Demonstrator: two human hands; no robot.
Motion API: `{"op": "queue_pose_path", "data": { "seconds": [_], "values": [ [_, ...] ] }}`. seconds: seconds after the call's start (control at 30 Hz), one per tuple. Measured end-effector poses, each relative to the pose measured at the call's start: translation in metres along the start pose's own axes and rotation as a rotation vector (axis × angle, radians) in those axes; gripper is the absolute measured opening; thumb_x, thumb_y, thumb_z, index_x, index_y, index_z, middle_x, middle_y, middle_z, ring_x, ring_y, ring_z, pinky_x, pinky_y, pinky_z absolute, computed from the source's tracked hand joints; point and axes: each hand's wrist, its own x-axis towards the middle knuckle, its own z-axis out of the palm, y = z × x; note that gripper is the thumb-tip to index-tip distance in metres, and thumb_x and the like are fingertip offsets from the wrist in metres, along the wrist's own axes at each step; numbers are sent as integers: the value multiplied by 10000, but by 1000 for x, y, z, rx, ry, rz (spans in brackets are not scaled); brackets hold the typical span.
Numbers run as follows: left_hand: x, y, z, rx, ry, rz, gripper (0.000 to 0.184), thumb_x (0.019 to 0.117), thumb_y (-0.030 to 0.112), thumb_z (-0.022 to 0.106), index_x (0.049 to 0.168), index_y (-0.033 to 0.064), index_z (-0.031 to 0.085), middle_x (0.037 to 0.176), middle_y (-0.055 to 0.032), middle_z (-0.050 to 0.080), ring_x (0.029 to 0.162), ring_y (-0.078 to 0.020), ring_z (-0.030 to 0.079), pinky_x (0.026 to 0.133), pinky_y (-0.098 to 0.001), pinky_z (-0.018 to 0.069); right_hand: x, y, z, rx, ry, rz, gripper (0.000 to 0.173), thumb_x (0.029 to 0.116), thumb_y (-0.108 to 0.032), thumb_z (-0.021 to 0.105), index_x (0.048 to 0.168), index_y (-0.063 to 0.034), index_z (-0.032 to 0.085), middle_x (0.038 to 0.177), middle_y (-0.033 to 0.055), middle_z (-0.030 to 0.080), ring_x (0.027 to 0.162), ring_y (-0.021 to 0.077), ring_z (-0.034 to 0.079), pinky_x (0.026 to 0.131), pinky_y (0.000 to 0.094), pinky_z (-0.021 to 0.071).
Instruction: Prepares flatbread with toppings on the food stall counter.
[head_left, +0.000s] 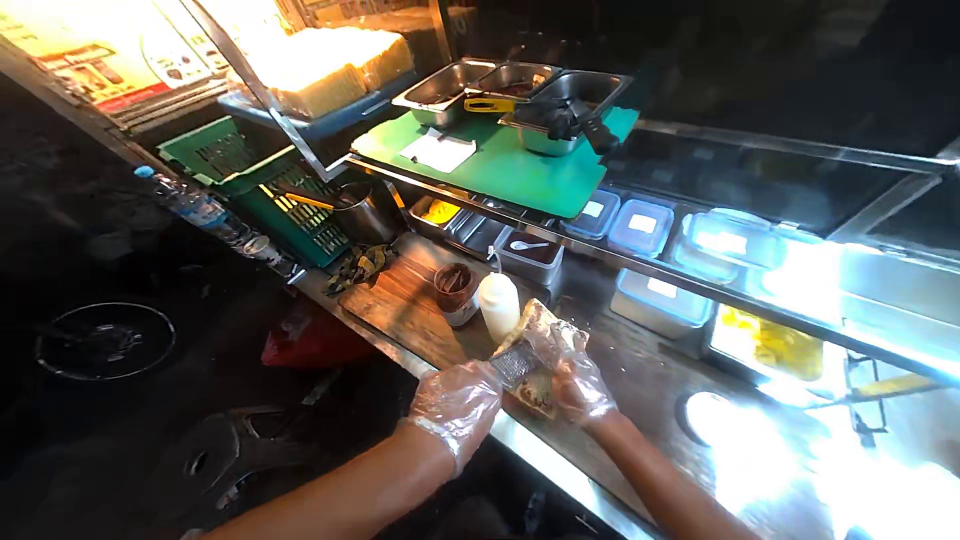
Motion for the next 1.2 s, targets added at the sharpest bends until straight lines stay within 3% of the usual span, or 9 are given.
{"op": "queue_pose_path", "data": {
  "seconds": [0.2, 0.4, 0.53, 0.63, 0.73, 0.87, 1.03, 1.1, 1.2],
  "values": [
    [-3, -3, 4, -7, -30, -4, 370, 1066, 104, 355, 1392, 60, 523, 1274, -187, 633, 1115, -381, 667, 837, -545, 566, 0, -4, 3, 18, -74, -27, 582, 1002, -224, 511, 1572, -318, 434, 1618, -11, 432, 1561, 264, 256, 1276, 589, 123],
    [2, -14, 16, -17, -23, -17, 441, 1039, 94, 405, 1469, 122, 498, 1287, -172, 640, 1102, -374, 678, 833, -537, 577, 1, -16, 5, 1, -104, -50, 588, 996, -274, 541, 1566, -364, 425, 1617, -38, 432, 1551, 288, 279, 1246, 615, 209],
    [10, -28, 38, -93, 32, -41, 433, 1043, 125, 409, 1458, 174, 524, 1262, -157, 659, 1055, -371, 697, 810, -527, 585, 0, -18, 7, 58, 123, -172, 454, 993, -194, 557, 1433, -289, 619, 1495, 10, 583, 1490, 325, 403, 1231, 594, 282],
    [6, -50, 54, -209, 26, 33, 446, 1027, 144, 471, 1461, 211, 546, 1238, -180, 670, 1003, -407, 703, 795, -561, 580, 4, -23, 3, -19, -53, -72, 470, 1001, -185, 533, 1454, -291, 597, 1526, -33, 552, 1528, 271, 342, 1258, 610, 158],
    [-13, -86, 84, -420, 84, 99, 403, 1039, 135, 477, 1418, 159, 610, 1187, -224, 693, 967, -447, 710, 789, -602, 579, -11, 24, -7, -20, 80, 146, 478, 963, -85, 528, 1407, -214, 648, 1590, 110, 461, 1506, 392, 351, 1209, 573, 325],
    [-15, -145, 122, -945, 452, 119, 337, 1074, 167, 493, 1311, -8, 657, 1152, -208, 726, 1026, -311, 723, 931, -476, 579, -53, 61, -28, 45, 381, 279, 398, 1028, -203, 553, 1392, -67, 636, 1370, 148, 662, 1248, 277, 654, 1069, 488, 521],
    [112, -228, 62, -1079, 528, 35, 284, 1042, 308, 554, 1096, 80, 715, 854, -55, 681, 710, -166, 641, 676, -408, 560, -57, 36, -38, 488, 635, 777, 282, 1047, -161, 549, 1138, 90, 640, 738, 65, 649, 533, 107, 614, 522, 303, 576],
    [189, -241, 27, -1303, 318, 27, 209, 1049, 228, 590, 1123, 71, 706, 806, -45, 653, 604, -129, 546, 569, -307, 479, -52, 27, -35, 512, 553, 823, 381, 1092, -237, 427, 1149, 48, 673, 717, 46, 662, 579, 129, 641, 584, 342, 590],
    [310, -235, 0, -1508, 67, -32, 217, 1029, 211, 601, 1192, 83, 666, 818, -60, 661, 537, -108, 512, 480, -258, 434, -66, 27, -18, 346, 473, 646, 354, 1071, -200, 481, 1327, -42, 666, 1026, 78, 761, 861, 171, 747, 820, 389, 642]
  ]
}}
